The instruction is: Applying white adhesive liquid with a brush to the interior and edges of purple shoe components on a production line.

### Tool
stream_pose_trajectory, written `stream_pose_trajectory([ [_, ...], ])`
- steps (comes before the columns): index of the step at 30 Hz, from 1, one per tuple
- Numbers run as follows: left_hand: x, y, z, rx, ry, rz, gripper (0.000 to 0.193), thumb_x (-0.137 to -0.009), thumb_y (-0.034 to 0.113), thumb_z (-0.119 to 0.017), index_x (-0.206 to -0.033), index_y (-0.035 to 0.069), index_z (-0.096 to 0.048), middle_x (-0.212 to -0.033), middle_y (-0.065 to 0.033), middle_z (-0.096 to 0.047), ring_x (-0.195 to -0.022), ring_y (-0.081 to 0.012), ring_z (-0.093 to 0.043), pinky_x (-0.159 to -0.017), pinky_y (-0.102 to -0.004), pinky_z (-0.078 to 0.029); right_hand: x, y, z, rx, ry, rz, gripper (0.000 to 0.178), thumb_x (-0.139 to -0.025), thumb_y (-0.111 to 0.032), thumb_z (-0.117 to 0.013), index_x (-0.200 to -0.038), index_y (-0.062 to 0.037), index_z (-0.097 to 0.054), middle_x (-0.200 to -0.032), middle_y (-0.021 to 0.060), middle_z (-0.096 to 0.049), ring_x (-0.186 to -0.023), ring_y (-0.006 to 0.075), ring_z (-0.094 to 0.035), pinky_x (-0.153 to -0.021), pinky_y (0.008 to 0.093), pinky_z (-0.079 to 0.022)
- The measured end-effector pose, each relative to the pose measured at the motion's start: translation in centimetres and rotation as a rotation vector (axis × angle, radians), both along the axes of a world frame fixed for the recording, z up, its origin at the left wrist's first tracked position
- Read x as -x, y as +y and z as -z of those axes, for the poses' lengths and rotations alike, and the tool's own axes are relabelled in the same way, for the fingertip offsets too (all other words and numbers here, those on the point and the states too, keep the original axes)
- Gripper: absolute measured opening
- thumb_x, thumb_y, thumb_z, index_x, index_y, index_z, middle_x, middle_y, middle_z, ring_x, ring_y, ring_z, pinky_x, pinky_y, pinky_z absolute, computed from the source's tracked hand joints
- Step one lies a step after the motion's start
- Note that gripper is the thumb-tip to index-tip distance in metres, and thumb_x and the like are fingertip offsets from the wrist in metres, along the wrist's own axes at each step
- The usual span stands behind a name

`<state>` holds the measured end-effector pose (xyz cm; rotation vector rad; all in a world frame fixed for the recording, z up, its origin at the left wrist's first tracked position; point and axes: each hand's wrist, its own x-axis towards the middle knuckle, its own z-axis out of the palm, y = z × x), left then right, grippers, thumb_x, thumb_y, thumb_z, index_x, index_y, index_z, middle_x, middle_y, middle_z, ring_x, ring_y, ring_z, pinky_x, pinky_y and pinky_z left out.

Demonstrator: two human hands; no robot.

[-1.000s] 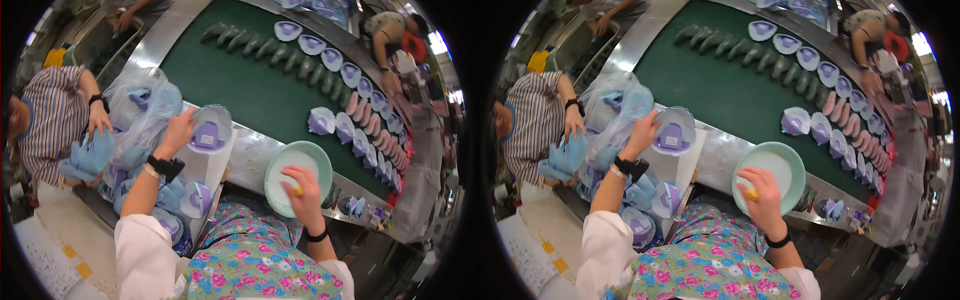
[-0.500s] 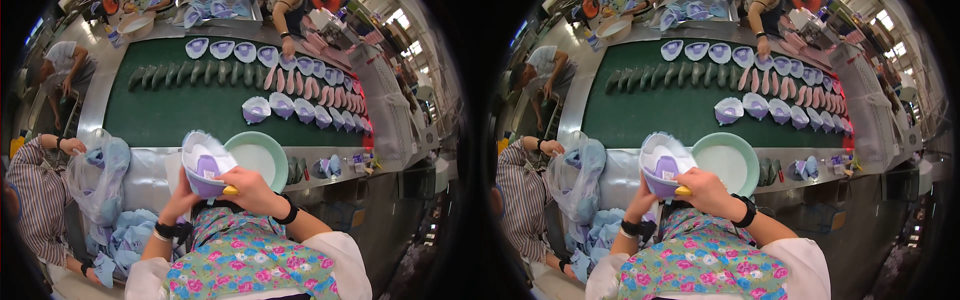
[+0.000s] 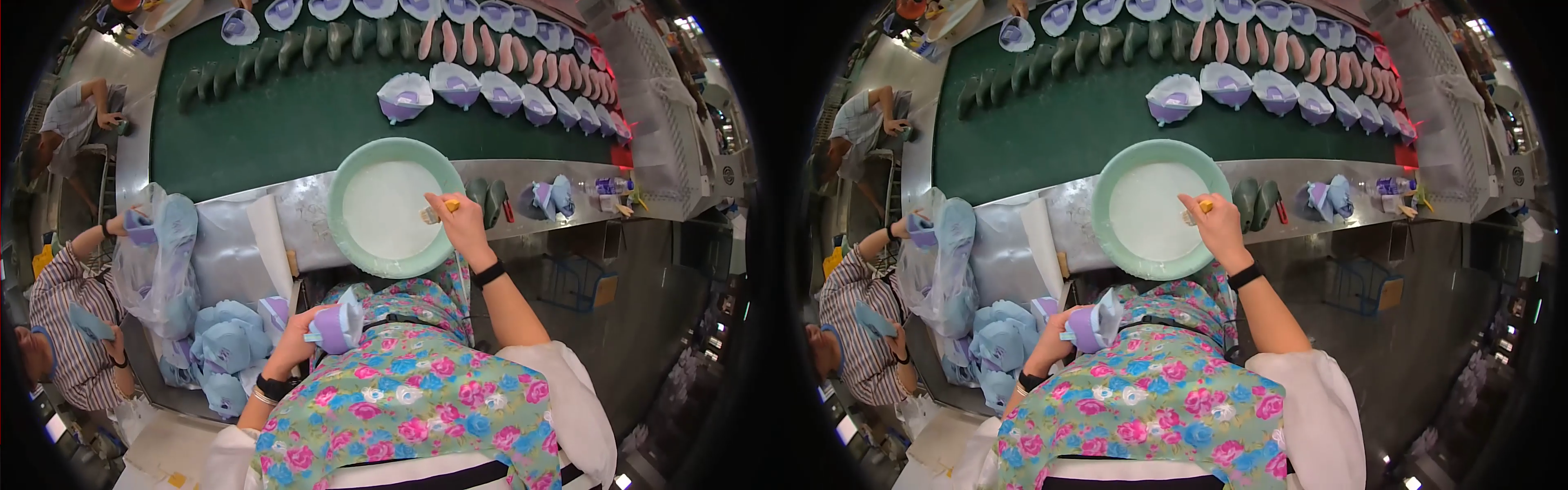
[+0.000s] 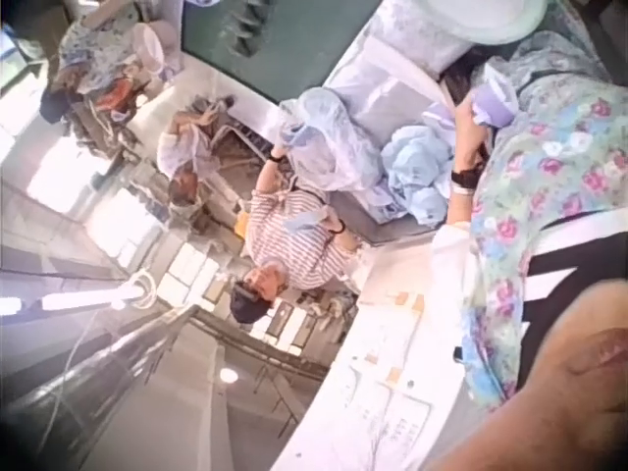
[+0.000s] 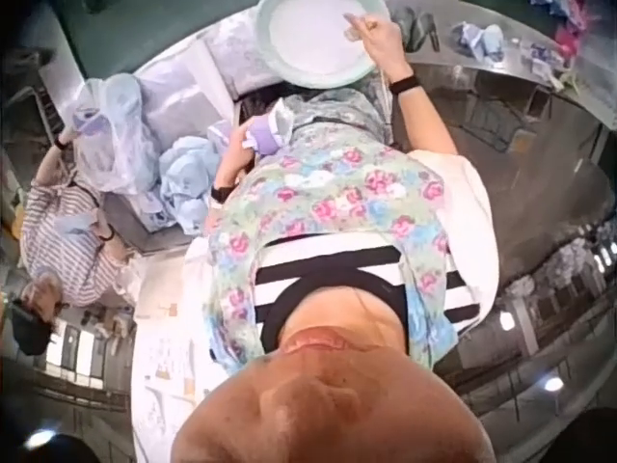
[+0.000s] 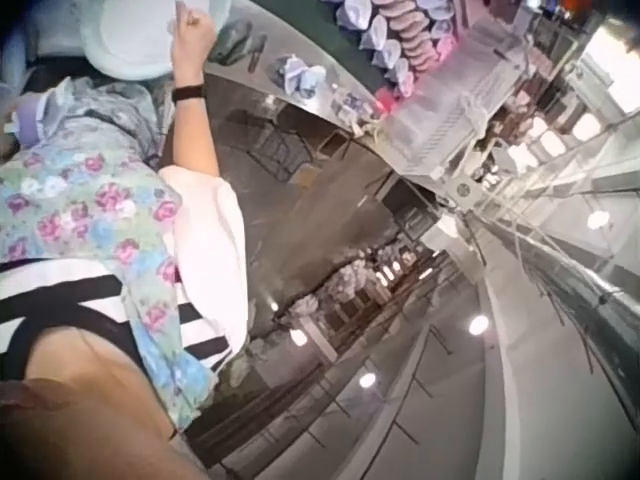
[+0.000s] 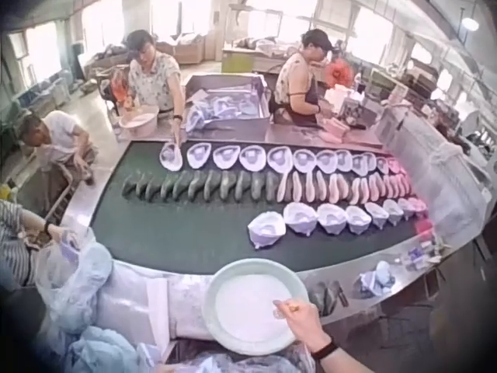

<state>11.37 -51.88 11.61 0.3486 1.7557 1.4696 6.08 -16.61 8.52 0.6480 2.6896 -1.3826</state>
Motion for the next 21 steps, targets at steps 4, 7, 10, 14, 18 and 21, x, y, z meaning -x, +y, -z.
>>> stream_pose_trajectory([
  [4, -0.6, -2.4, 1.8, 0.127, -0.495, -0.024, 0.054, -0.090, 0.007, -0.054, -0.141, 0.013, -0.036, -0.117, -0.0027, -0.055, -0.109, -0.0144, -0.053, -0.086, -0.0282, -0.046, -1.0, -0.3, 6.4, 0.046, 0.081, 0.001, 0.019, -0.076, -0.018, -0.071, -0.083, 0.0001, -0.068, -0.079, 0.0160, -0.065, -0.068, 0.0323, -0.061, -0.065, 0.0384, -0.050],
  [7, -1.8, -3.1, 3.9, -0.097, -0.717, -0.357, 0.063, -0.093, 0.012, -0.052, -0.146, 0.016, -0.019, -0.134, -0.0050, -0.042, -0.121, -0.0203, -0.045, -0.096, -0.0367, -0.042, -1.3, -0.6, 9.9, 0.005, 0.062, -0.056, 0.016, -0.074, -0.013, -0.071, -0.084, -0.0005, -0.068, -0.085, 0.0176, -0.066, -0.076, 0.0329, -0.063, -0.070, 0.0376, -0.051],
  [10, -1.0, -0.7, 5.5, -0.286, -0.782, -0.572, 0.060, -0.095, 0.017, -0.051, -0.146, 0.017, -0.020, -0.137, -0.0067, -0.041, -0.124, -0.0234, -0.045, -0.102, -0.0411, -0.038, -1.6, -0.6, 11.5, -0.031, 0.061, -0.087, 0.015, -0.073, -0.011, -0.070, -0.085, -0.0012, -0.068, -0.085, 0.0169, -0.066, -0.077, 0.0326, -0.064, -0.070, 0.0377, -0.051],
  [14, 0.9, 4.1, 4.9, -0.346, -0.651, -0.693, 0.045, -0.095, 0.021, -0.050, -0.136, 0.007, -0.037, -0.129, -0.0088, -0.052, -0.113, -0.0245, -0.054, -0.093, -0.0387, -0.048, -1.2, 0.0, 6.6, 0.010, 0.135, -0.019, 0.016, -0.074, -0.007, -0.070, -0.089, -0.0031, -0.069, -0.088, 0.0143, -0.067, -0.079, 0.0289, -0.065, -0.070, 0.0348, -0.052],
  [18, 2.4, 5.9, 5.6, -0.383, -0.670, -0.579, 0.047, -0.095, 0.020, -0.051, -0.138, 0.007, -0.036, -0.133, -0.0091, -0.049, -0.120, -0.0244, -0.050, -0.102, -0.0381, -0.041, -0.3, -0.5, -2.9, 0.391, 0.198, -0.072, 0.019, -0.077, -0.004, -0.070, -0.096, -0.0025, -0.069, -0.092, 0.0086, -0.069, -0.082, 0.0155, -0.065, -0.071, 0.0257, -0.050],
  [21, 3.3, 7.2, 5.5, -0.408, -0.718, -0.436, 0.047, -0.094, 0.018, -0.052, -0.137, 0.007, -0.037, -0.132, -0.0094, -0.049, -0.119, -0.0238, -0.051, -0.100, -0.0386, -0.042, 0.1, -1.1, -6.3, 0.587, 0.182, -0.216, 0.020, -0.079, -0.002, -0.070, -0.099, -0.0019, -0.069, -0.094, 0.0056, -0.068, -0.084, 0.0102, -0.062, -0.074, 0.0219, -0.048],
])
